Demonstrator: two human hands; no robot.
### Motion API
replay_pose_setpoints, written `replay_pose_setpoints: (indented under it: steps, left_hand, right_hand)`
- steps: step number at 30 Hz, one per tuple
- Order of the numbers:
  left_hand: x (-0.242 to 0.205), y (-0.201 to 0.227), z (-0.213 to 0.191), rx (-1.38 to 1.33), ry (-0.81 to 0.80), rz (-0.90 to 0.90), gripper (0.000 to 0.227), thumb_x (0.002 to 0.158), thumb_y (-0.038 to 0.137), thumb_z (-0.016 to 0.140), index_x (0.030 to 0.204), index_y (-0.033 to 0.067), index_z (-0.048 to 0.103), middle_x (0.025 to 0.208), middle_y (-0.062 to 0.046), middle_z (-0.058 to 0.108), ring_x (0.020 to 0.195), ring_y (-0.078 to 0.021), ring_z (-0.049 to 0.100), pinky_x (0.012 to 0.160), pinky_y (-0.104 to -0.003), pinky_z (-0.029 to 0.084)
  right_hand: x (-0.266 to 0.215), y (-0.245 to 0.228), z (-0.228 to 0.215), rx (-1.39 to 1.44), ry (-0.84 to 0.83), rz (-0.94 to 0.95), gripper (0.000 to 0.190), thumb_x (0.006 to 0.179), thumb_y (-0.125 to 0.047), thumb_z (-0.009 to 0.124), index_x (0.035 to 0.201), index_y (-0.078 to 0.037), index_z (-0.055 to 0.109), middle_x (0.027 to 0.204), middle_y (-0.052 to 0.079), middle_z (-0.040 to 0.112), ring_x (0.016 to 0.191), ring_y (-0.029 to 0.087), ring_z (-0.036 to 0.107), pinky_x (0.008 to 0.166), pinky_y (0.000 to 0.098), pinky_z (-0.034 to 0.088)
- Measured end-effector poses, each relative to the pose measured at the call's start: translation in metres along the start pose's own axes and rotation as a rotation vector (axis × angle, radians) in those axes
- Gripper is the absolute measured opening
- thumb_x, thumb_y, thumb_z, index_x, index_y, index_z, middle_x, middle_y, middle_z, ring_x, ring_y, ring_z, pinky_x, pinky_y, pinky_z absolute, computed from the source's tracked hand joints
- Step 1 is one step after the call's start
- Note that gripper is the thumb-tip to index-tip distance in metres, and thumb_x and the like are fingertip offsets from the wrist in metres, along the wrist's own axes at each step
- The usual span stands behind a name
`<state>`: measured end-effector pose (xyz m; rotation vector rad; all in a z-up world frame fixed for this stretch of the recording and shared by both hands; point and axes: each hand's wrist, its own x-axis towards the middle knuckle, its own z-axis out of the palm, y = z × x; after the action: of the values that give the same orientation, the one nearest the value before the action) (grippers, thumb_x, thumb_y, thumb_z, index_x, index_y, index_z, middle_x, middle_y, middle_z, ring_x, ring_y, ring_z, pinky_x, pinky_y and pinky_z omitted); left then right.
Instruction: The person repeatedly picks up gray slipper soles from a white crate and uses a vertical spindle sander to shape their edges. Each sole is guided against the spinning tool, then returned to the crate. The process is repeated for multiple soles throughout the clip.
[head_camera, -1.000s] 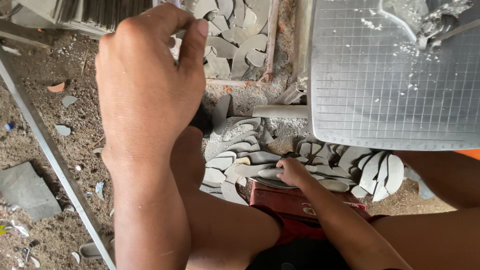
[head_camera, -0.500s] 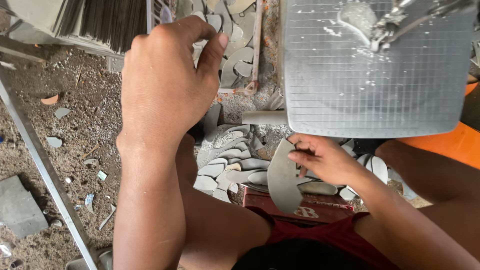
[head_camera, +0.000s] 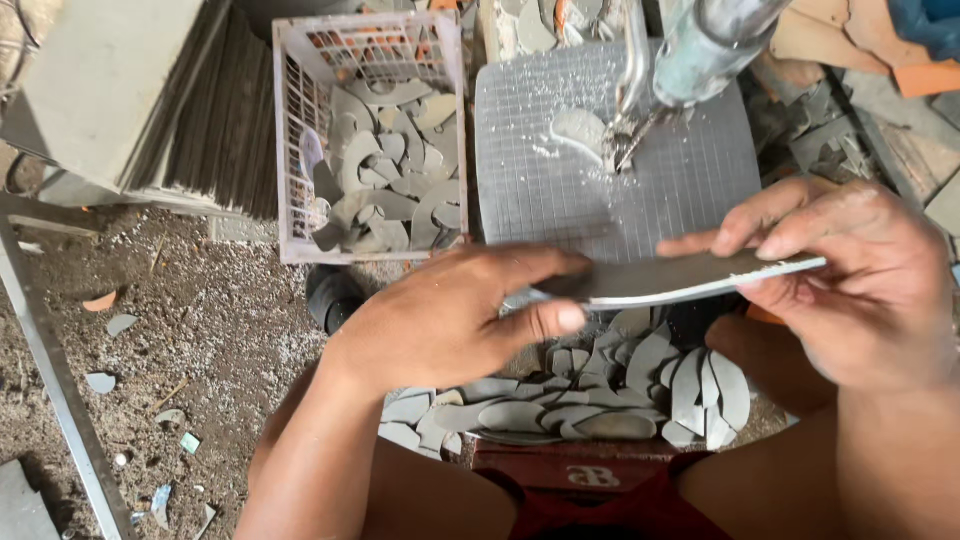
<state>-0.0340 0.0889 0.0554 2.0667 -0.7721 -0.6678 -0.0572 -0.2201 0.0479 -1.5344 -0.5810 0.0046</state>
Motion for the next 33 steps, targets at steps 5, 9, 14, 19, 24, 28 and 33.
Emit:
replay_pose_setpoints:
  steps: [5, 9, 14, 19, 24, 28, 33]
  left_hand:
    - [0.007, -0.004, -0.006, 0.347, 0.387, 0.056, 0.043, 0.089, 0.043, 0.071, 0.118, 0.0111, 0.076, 0.132, -0.014, 0.069, 0.116, -0.0323, 0.067, 0.094, -0.048, 0.055]
    - [0.012, -0.010, -0.003, 0.422, 0.404, 0.028, 0.042, 0.087, 0.038, 0.075, 0.118, 0.0101, 0.074, 0.128, -0.010, 0.069, 0.120, -0.0304, 0.063, 0.098, -0.047, 0.052]
    - [0.029, -0.016, -0.002, 0.558, 0.479, 0.001, 0.049, 0.083, 0.039, 0.078, 0.122, 0.0102, 0.073, 0.127, -0.016, 0.065, 0.120, -0.0344, 0.058, 0.100, -0.048, 0.049]
    - [0.046, -0.030, -0.004, 0.609, 0.503, 0.123, 0.054, 0.078, 0.043, 0.078, 0.125, 0.0149, 0.073, 0.141, -0.016, 0.062, 0.134, -0.0347, 0.055, 0.106, -0.049, 0.047]
    - [0.058, -0.037, -0.003, 0.635, 0.501, 0.139, 0.052, 0.081, 0.044, 0.075, 0.126, 0.0165, 0.073, 0.145, -0.014, 0.060, 0.138, -0.0338, 0.053, 0.115, -0.052, 0.042]
    - [0.062, -0.040, -0.006, 0.598, 0.475, 0.118, 0.054, 0.081, 0.045, 0.073, 0.127, 0.0169, 0.072, 0.148, -0.012, 0.058, 0.140, -0.0328, 0.051, 0.118, -0.053, 0.038]
    - [0.066, -0.039, -0.009, 0.625, 0.456, 0.111, 0.054, 0.083, 0.046, 0.071, 0.129, 0.0169, 0.071, 0.149, -0.011, 0.057, 0.141, -0.0314, 0.051, 0.118, -0.053, 0.037]
  right_hand:
    - [0.004, 0.026, -0.012, -0.853, -0.197, 0.016, 0.012, 0.087, 0.002, 0.068, 0.090, -0.008, 0.062, 0.127, 0.008, 0.071, 0.120, 0.019, 0.070, 0.088, 0.0267, 0.060]
    - [0.013, 0.025, -0.023, -1.041, -0.486, -0.065, 0.043, 0.077, -0.004, 0.062, 0.115, -0.016, 0.077, 0.147, 0.010, 0.063, 0.138, 0.026, 0.054, 0.109, 0.0368, 0.047]
    - [0.019, 0.027, -0.013, -1.069, -0.382, -0.025, 0.045, 0.071, -0.040, 0.083, 0.107, -0.013, 0.076, 0.136, 0.005, 0.068, 0.134, 0.025, 0.057, 0.106, 0.0389, 0.049]
    - [0.021, 0.037, -0.010, -1.031, -0.306, 0.002, 0.022, 0.071, -0.019, 0.082, 0.090, -0.010, 0.077, 0.122, 0.003, 0.073, 0.118, 0.022, 0.066, 0.097, 0.0357, 0.055]
    - [0.026, 0.039, -0.017, -1.016, -0.307, -0.016, 0.022, 0.072, -0.020, 0.083, 0.091, -0.011, 0.077, 0.120, 0.004, 0.074, 0.110, 0.021, 0.067, 0.093, 0.0350, 0.057]
    - [0.024, 0.041, -0.014, -1.023, -0.291, -0.052, 0.023, 0.068, -0.012, 0.083, 0.090, -0.008, 0.078, 0.118, 0.006, 0.073, 0.108, 0.024, 0.068, 0.089, 0.0380, 0.057]
    - [0.019, 0.041, -0.008, -1.034, -0.195, -0.084, 0.023, 0.072, -0.009, 0.082, 0.094, -0.006, 0.077, 0.122, 0.009, 0.073, 0.112, 0.027, 0.068, 0.089, 0.0397, 0.056]
